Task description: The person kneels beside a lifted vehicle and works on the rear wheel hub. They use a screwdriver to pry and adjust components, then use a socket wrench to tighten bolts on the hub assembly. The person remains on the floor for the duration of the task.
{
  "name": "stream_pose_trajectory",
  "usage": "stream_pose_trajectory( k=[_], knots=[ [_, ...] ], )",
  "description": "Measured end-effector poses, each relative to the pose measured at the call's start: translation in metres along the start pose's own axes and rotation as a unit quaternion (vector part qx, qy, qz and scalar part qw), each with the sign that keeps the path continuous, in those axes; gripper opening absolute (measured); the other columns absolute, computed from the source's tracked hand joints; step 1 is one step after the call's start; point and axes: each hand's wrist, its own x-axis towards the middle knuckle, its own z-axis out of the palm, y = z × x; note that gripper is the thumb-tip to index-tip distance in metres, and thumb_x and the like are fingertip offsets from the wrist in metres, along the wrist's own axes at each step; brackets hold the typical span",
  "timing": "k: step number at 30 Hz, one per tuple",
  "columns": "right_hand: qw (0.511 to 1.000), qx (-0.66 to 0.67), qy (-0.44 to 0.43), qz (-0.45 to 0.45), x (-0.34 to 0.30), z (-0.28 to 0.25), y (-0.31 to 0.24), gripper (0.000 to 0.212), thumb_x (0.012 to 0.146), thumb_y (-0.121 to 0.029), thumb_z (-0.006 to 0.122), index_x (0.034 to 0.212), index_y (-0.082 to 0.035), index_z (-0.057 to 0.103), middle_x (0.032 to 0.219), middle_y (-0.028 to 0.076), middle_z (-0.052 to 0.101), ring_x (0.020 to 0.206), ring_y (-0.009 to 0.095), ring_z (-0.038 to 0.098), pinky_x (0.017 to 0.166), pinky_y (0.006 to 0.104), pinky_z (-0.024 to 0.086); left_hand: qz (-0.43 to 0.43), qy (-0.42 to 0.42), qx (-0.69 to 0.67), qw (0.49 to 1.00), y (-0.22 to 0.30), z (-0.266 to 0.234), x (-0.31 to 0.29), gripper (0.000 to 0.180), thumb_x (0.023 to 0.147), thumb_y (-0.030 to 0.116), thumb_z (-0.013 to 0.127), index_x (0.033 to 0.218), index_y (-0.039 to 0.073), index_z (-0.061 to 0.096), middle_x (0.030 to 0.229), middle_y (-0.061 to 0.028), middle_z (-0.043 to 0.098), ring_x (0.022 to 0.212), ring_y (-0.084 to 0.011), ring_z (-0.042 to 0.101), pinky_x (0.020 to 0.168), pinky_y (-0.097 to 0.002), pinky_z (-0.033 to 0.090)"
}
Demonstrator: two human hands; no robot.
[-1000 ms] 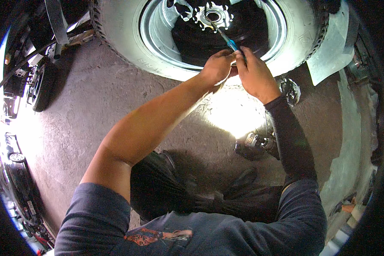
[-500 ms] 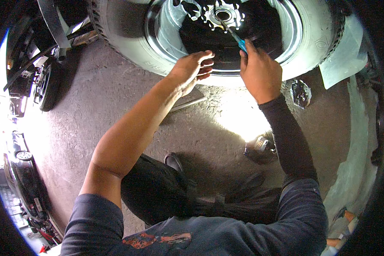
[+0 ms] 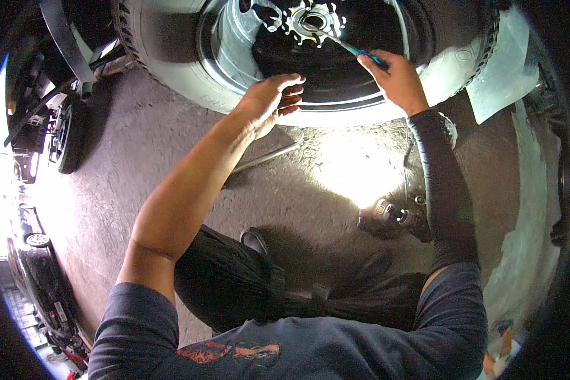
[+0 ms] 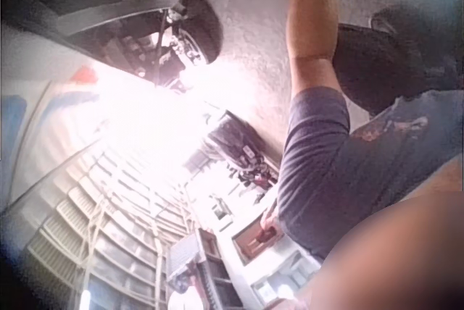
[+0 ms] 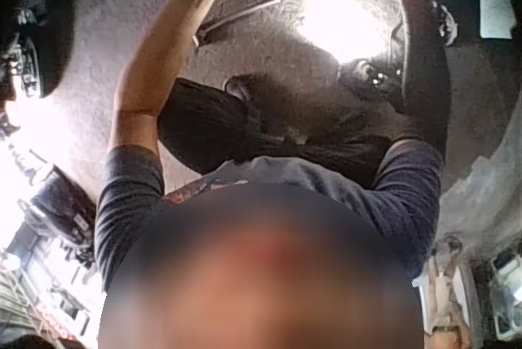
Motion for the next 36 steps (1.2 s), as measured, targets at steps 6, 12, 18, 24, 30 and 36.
stream_pose_trajectory(
  k=[6,12,18,24,30,36],
  knots=[
    [0.997,-0.044,0.050,-0.024,-0.013,0.012,-0.001,0.042,0.101,-0.050,0.065,0.105,-0.010,0.076,0.079,0.019,0.072,0.073,0.039,0.073,0.064,0.0492,0.055,0.027,-0.016,0.026,0.999,0.001,0.010,0.006,0.030,0.099,0.034,0.072,0.116,0.009,0.074,0.108,-0.0033,0.070,0.097,-0.0169,0.065,0.090,-0.0338,0.054],
    [0.979,-0.137,0.132,-0.080,-0.044,0.036,-0.055,0.034,0.100,-0.028,0.065,0.130,-0.012,0.067,0.092,0.017,0.073,0.074,0.036,0.072,0.063,0.0463,0.059,0.037,-0.007,0.057,0.998,-0.004,0.013,0.005,0.030,0.100,0.034,0.070,0.116,0.009,0.074,0.107,-0.0037,0.071,0.096,-0.0164,0.065,0.089,-0.0328,0.054],
    [0.982,-0.149,0.114,-0.014,-0.050,0.054,-0.116,0.038,0.097,-0.015,0.066,0.134,-0.011,0.065,0.090,0.016,0.069,0.075,0.035,0.072,0.063,0.0448,0.059,0.031,-0.031,0.056,0.997,-0.007,-0.001,0.011,0.031,0.101,0.033,0.069,0.121,0.009,0.071,0.109,-0.0039,0.070,0.098,-0.0159,0.064,0.088,-0.0330,0.053],
    [0.984,-0.164,0.076,0.006,-0.030,0.035,-0.114,0.027,0.099,-0.022,0.065,0.124,-0.015,0.073,0.087,0.017,0.075,0.082,0.036,0.075,0.070,0.0485,0.059,0.017,-0.003,0.017,1.000,-0.009,-0.028,0.007,0.029,0.101,0.034,0.069,0.115,0.010,0.075,0.106,-0.0030,0.070,0.097,-0.0155,0.063,0.090,-0.0319,0.051],
    [0.995,-0.045,0.062,-0.064,0.001,-0.012,-0.041,0.027,0.097,-0.034,0.073,0.114,-0.012,0.078,0.093,0.017,0.077,0.081,0.034,0.074,0.074,0.0426,0.058,0.032,0.005,0.015,0.999,0.002,-0.025,-0.003,0.027,0.101,0.033,0.070,0.114,0.010,0.075,0.104,-0.0022,0.069,0.093,-0.0159,0.064,0.089,-0.0317,0.052],
    [0.993,0.120,-0.008,-0.010,0.001,0.004,0.013,0.037,0.098,-0.044,0.073,0.120,-0.014,0.077,0.074,0.013,0.073,0.060,0.022,0.066,0.063,0.0364,0.055,0.069,-0.014,0.021,0.997,0.007,0.001,0.002,0.025,0.099,0.032,0.073,0.110,0.010,0.075,0.100,-0.0019,0.069,0.090,-0.0157,0.065,0.087,-0.0319,0.054]
  ],
)
